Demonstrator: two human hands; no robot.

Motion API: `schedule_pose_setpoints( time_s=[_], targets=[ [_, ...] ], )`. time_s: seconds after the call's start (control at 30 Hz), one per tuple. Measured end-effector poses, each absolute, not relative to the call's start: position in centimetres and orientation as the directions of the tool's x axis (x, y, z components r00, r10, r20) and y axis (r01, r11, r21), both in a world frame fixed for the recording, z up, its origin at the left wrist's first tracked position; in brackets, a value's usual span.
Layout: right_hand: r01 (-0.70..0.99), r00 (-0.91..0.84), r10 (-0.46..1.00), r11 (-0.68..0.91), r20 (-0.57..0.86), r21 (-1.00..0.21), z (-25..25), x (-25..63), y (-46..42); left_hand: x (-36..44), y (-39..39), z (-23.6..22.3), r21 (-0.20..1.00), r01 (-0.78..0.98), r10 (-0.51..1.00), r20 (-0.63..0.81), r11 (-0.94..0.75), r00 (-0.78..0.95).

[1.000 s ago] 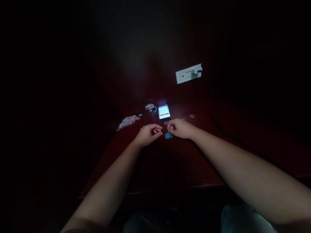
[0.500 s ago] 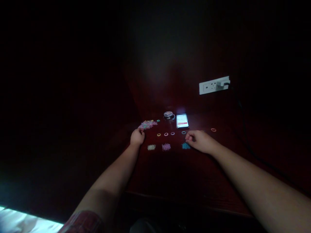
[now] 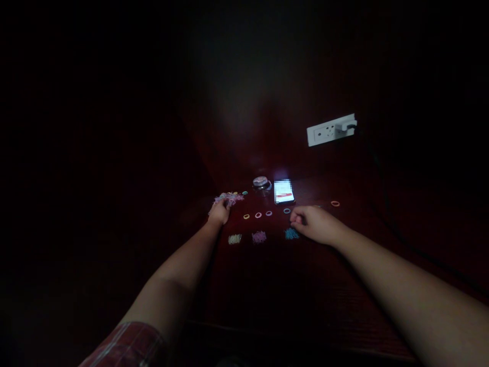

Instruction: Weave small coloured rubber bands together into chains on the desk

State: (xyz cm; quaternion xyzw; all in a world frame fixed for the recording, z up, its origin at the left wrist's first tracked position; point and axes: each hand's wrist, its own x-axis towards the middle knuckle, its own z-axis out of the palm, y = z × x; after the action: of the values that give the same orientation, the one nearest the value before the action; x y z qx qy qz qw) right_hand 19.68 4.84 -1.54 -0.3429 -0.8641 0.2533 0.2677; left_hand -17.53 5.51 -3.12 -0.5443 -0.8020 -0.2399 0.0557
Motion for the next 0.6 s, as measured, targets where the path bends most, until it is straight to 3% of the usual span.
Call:
schedule_pose_setpoints(
  time_s=[0.6],
  targets=[
    [0.451, -0.64, 0.709, 0.659, 0.296, -0.602, -1.1, 19.6, 4.5, -17.4, 4.1, -3.1, 0.423, 0.859, 0.8, 0.389, 0.286, -0.458]
  ],
)
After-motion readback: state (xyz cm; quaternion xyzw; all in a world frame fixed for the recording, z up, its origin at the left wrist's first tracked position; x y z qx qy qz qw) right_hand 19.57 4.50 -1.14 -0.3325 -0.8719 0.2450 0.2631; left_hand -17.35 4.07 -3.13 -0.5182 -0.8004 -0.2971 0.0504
